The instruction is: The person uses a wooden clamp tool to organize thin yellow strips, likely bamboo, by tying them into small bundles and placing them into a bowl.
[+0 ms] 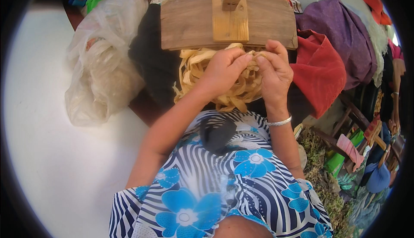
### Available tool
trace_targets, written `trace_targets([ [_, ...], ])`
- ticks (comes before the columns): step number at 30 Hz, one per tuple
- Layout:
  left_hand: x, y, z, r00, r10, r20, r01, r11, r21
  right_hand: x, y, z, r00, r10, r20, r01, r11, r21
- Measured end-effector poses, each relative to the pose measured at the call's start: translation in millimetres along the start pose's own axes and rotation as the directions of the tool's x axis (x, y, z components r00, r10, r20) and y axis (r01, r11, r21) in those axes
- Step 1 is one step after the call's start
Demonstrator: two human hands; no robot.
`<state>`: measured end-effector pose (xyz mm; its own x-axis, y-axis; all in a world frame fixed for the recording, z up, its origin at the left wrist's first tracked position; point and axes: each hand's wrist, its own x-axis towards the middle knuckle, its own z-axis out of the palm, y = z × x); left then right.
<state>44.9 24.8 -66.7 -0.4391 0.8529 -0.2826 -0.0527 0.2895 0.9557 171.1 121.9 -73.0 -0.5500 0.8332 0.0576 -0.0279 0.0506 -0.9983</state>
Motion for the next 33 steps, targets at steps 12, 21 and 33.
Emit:
trace_targets([
  [12, -22.5, 16.6, -25.2, 0.849, 0.526, 0.038, -0.428, 0.646, 0.632, 43.0, -31.0, -27.9, 0.95, 0.124, 0.287, -0.073, 0.981, -0.179],
  [21, -11.0, 26.3, -17.0, 0.725, 0.685, 0.075, -0.461, 0.401, 0.791, 23.7, -68.8, -16.4, 0.961, 0.0, 0.275, 0.16, 0.815, -0.557],
  [33, -30.8, 30.4, -4.5, 0.985, 0.174, -0.008, -0.162, 0.936, 0.311, 22.8, -26.2, -9.1, 0.805, -0.261, 0.532, 0.587, 0.478, -0.653],
])
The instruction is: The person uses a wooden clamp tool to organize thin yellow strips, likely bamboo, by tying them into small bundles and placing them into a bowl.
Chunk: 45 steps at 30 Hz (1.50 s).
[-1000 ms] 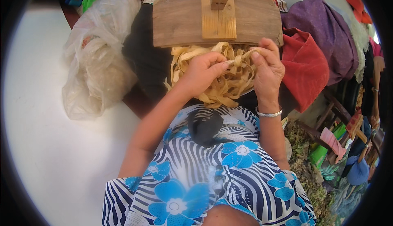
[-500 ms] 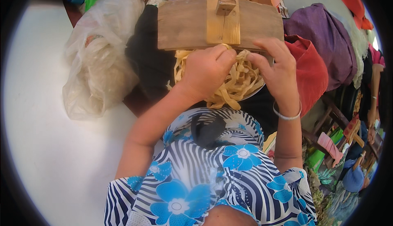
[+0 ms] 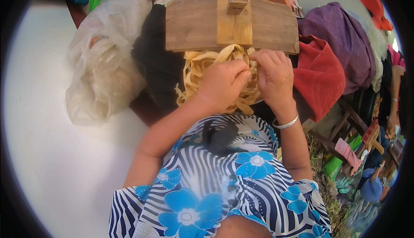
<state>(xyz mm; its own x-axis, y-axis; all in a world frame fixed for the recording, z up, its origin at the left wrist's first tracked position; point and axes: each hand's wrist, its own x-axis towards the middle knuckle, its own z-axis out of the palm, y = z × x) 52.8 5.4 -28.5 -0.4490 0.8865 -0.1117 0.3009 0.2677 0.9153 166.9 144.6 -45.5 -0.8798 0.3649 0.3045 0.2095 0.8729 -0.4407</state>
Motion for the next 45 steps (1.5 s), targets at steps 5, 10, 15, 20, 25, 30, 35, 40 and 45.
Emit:
trace_targets([
  [5, 12.4, -18.3, -21.0, 0.964, -0.195, 0.179, 0.259, 0.839, -0.479, -3.3, 21.7, -5.7, 0.852, 0.299, 0.43, -0.512, 0.308, 0.802],
  [10, 28.2, -11.2, -31.0, 0.902, -0.301, 0.309, 0.428, 0.718, -0.549, 13.0, 19.0, -4.9, 0.818, 0.229, 0.528, -0.558, 0.093, 0.825],
  [15, 31.8, -21.0, -33.8, 0.901, -0.281, 0.33, 0.425, 0.729, -0.537, 17.6, 36.5, -5.8, 0.799, 0.258, 0.543, -0.588, 0.149, 0.795],
  [20, 47.3, -29.3, -49.7, 0.935, -0.282, 0.214, 0.351, 0.822, -0.449, 29.5, 36.5, 4.4, 0.84, 0.343, 0.421, -0.512, 0.241, 0.825],
  [25, 62.9, -45.3, -54.7, 0.959, -0.27, 0.087, 0.276, 0.823, -0.496, 48.1, 35.9, 26.8, 0.861, 0.393, 0.323, -0.449, 0.287, 0.846],
  [30, 79.5, -61.8, -42.0, 0.964, -0.255, -0.069, 0.219, 0.917, -0.333, 49.6, 41.7, 48.2, 0.845, 0.494, 0.204, -0.43, 0.4, 0.809],
  [35, 82.9, -82.3, -31.4, 0.954, -0.005, -0.301, 0.047, 0.99, 0.134, 41.9, 44.3, 56.2, 0.961, 0.276, 0.008, -0.26, 0.894, 0.365],
  [40, 59.9, -82.7, -24.2, 0.966, -0.154, -0.207, 0.104, 0.967, -0.231, 23.8, 23.0, 19.7, 0.964, 0.065, -0.259, -0.038, 0.994, 0.106],
  [45, 30.9, -25.8, 14.3, 0.966, -0.241, 0.093, 0.242, 0.719, -0.651, 28.4, -19.0, 10.5, 0.975, 0.054, -0.214, -0.017, 0.985, 0.171],
])
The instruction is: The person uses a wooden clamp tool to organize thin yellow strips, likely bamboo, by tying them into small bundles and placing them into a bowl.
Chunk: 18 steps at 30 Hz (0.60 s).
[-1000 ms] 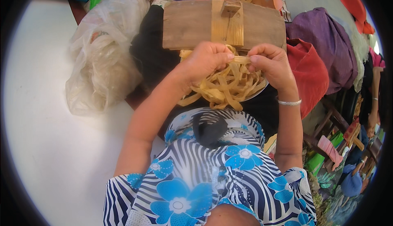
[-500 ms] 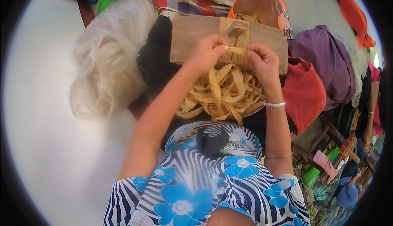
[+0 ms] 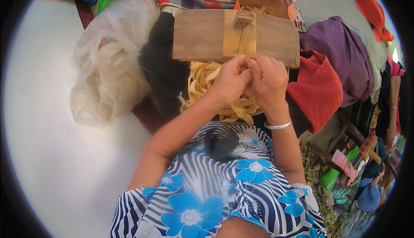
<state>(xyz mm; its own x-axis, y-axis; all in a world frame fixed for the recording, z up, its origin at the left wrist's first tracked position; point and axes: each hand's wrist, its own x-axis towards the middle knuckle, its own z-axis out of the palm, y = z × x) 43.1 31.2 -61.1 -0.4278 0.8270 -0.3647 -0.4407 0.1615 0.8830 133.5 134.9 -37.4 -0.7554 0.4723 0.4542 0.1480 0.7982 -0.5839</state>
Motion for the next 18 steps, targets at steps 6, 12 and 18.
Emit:
trace_targets([
  [6, -61.0, 32.0, -18.7, 0.901, -0.233, 0.365, 0.206, 0.972, 0.112, -13.1, 19.3, -44.5, 0.952, 0.287, 0.108, -0.288, 0.958, -0.011],
  [12, -91.7, 132.6, -19.3, 0.789, 0.301, 0.536, -0.567, 0.693, 0.446, -20.2, -57.7, -79.3, 0.783, -0.407, 0.471, -0.17, 0.589, 0.79],
  [18, -67.8, 74.7, 4.8, 0.936, 0.256, 0.242, -0.269, 0.963, 0.019, -0.9, -70.8, -64.6, 0.884, 0.327, 0.333, -0.464, 0.525, 0.714],
])
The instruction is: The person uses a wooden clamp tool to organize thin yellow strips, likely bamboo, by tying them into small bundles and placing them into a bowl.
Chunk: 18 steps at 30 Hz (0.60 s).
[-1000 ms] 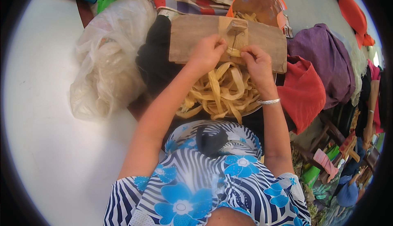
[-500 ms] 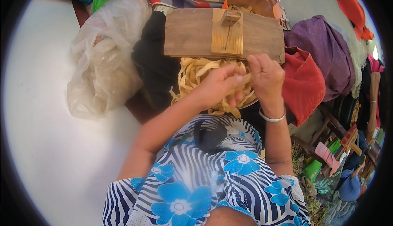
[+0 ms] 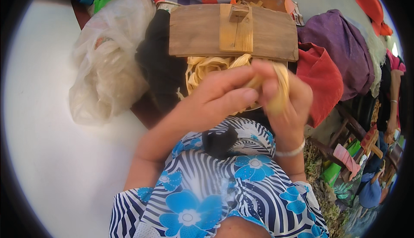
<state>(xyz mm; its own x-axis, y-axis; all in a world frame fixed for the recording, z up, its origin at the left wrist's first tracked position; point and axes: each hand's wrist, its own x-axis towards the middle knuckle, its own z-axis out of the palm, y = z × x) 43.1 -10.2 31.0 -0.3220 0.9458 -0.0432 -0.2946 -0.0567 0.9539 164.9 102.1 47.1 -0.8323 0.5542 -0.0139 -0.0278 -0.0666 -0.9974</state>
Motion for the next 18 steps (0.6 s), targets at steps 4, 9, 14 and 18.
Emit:
trace_targets([
  [4, 14.4, -56.7, 18.3, 0.964, -0.231, -0.133, 0.185, 0.939, -0.292, 24.4, 88.6, -10.0, 0.925, -0.305, -0.225, 0.182, 0.879, -0.44],
  [9, 26.1, -88.0, -8.0, 0.92, -0.389, -0.042, 0.363, 0.888, -0.281, 30.4, 103.7, -19.8, 0.892, -0.437, -0.116, 0.195, 0.603, -0.773],
  [14, 20.4, -102.8, -13.6, 0.965, 0.219, -0.145, -0.047, 0.688, 0.724, 17.9, 119.8, -26.7, 0.972, -0.201, -0.121, 0.049, 0.678, -0.733],
  [18, 13.9, -102.1, -12.5, 0.93, 0.368, -0.003, -0.168, 0.43, 0.887, 7.1, 126.7, -27.9, 0.97, 0.208, -0.128, -0.23, 0.954, -0.193],
])
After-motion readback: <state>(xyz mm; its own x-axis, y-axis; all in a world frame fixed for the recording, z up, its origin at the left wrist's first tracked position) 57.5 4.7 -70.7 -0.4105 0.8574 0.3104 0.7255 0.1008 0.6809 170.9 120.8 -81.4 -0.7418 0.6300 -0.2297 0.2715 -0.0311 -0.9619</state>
